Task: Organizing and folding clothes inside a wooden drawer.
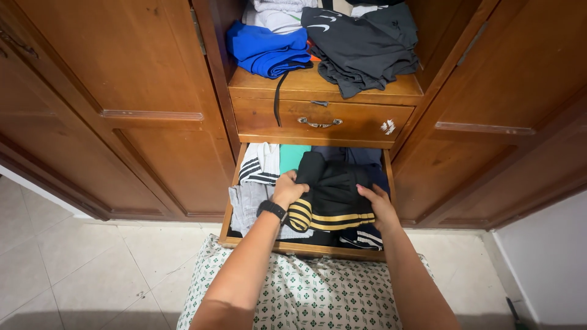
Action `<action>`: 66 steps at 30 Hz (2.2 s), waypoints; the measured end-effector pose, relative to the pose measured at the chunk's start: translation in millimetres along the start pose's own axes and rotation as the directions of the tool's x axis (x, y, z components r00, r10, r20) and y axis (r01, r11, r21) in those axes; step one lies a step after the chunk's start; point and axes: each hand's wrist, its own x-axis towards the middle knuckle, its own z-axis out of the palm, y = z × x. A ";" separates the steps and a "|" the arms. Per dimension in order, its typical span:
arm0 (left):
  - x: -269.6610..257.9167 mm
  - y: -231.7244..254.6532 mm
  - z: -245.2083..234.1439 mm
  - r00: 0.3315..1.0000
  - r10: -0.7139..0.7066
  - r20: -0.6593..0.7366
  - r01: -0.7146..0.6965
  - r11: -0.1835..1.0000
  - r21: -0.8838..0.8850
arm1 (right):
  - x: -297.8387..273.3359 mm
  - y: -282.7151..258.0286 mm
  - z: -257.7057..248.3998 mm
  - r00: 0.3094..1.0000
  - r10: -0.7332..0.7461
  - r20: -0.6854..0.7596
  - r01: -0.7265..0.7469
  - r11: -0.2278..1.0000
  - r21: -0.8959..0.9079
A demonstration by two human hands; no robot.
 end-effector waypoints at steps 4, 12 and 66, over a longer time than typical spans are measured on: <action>-22.0 17.2 8.9 0.991 0.031 -0.129 -0.040 0.997 -0.068 | -0.9 8.9 3.2 0.992 0.109 0.056 -0.117 0.980 0.162; -47.2 50.8 21.4 0.905 0.219 -0.365 -0.208 0.976 0.069 | -10.5 -6.3 73.9 0.994 -0.049 0.100 0.017 0.955 0.297; -49.0 83.6 28.3 0.707 0.699 0.107 -0.684 0.638 0.353 | -83.3 21.8 73.3 0.764 -0.608 0.217 0.335 0.086 -0.938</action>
